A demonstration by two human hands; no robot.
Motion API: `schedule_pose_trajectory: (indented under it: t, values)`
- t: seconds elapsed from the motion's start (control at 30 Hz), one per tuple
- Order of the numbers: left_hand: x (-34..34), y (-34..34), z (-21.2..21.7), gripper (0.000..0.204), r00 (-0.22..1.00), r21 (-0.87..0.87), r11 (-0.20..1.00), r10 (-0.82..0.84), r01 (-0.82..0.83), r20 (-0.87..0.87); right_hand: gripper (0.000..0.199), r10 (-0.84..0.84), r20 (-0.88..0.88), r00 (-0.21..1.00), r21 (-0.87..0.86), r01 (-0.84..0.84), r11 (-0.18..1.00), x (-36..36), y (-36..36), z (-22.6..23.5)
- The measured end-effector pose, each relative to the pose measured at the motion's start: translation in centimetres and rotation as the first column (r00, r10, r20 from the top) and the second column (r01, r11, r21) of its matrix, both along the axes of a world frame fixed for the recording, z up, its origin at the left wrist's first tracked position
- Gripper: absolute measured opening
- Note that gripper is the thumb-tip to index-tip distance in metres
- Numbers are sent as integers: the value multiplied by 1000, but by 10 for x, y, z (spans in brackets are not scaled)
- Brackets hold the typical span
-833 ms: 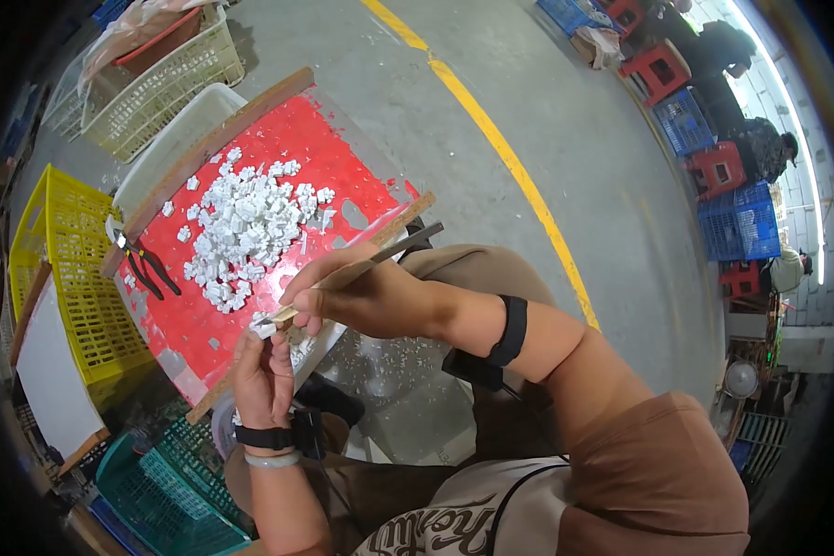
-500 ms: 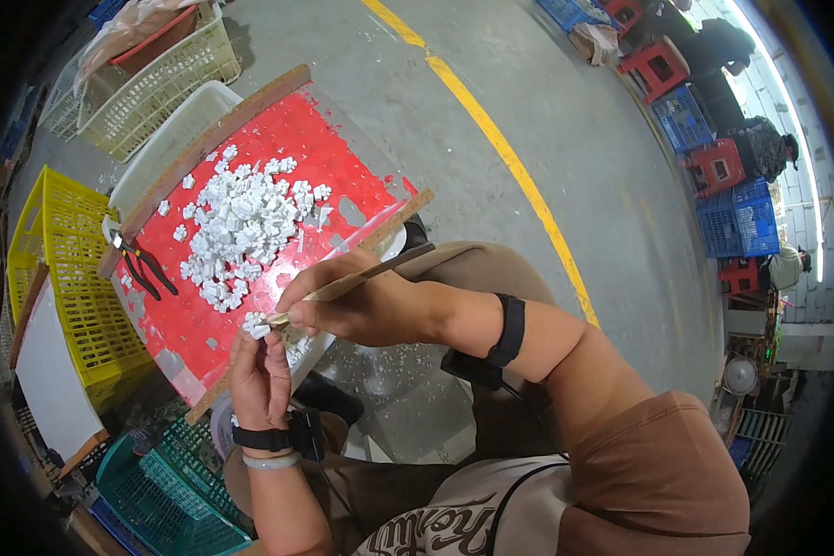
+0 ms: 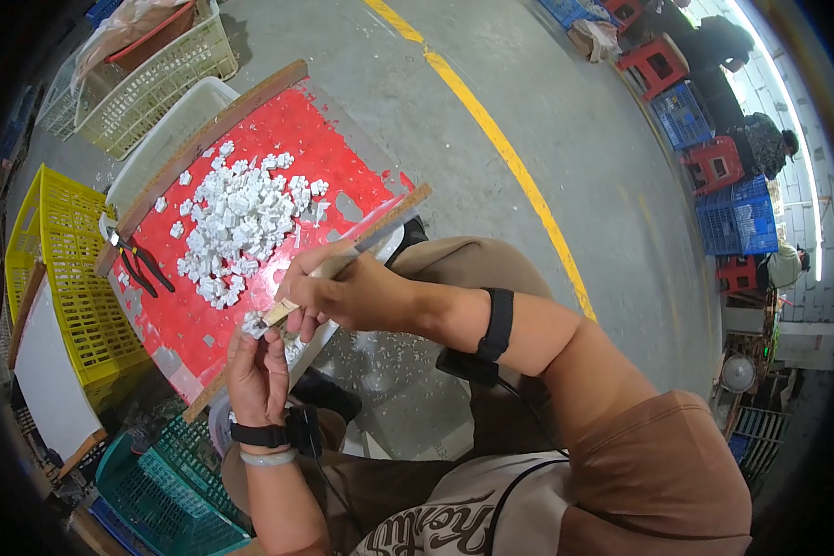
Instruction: Manually inspecting, processing, and sorting small white plastic components at a factory workstation.
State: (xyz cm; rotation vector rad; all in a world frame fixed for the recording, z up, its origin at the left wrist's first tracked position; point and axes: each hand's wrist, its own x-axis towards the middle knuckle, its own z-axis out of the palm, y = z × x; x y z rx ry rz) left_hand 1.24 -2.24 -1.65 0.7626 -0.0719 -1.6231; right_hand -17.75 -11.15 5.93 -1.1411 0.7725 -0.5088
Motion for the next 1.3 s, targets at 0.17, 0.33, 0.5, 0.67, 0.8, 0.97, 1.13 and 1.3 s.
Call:
schedule_pose_trajectory:
  t: [0.17,0.33,0.5,0.67,0.8,0.97,1.13,1.3]
  values:
    - [-2,0,7,19,998,12,999,52,-52,-27,23,-161,154,975,393,90,915,4,1,-2]
    - [1,0,2,20,996,46,998,42,-39,-75,24,-202,185,962,312,137,940,-5,-8,-3]
    - [2,0,1,18,995,27,999,29,-27,-97,26,-163,91,982,171,146,974,0,-8,-1]
    - [0,-1,4,18,996,57,997,53,-49,-71,24,-147,118,982,121,132,984,1,-5,1]
    - [-2,-2,8,20,997,78,995,58,-54,-47,14,-79,179,981,-26,85,996,-1,-6,-6]
    - [2,0,5,21,997,51,997,64,-62,-33,11,-28,38,999,-274,37,961,1,3,2]
    - [0,0,4,20,996,39,997,63,-60,-61,14,21,-40,999,-438,-36,898,1,5,0]
    - [0,1,2,14,997,56,997,57,-54,-60,12,1,-73,997,-658,-49,752,5,7,-2]
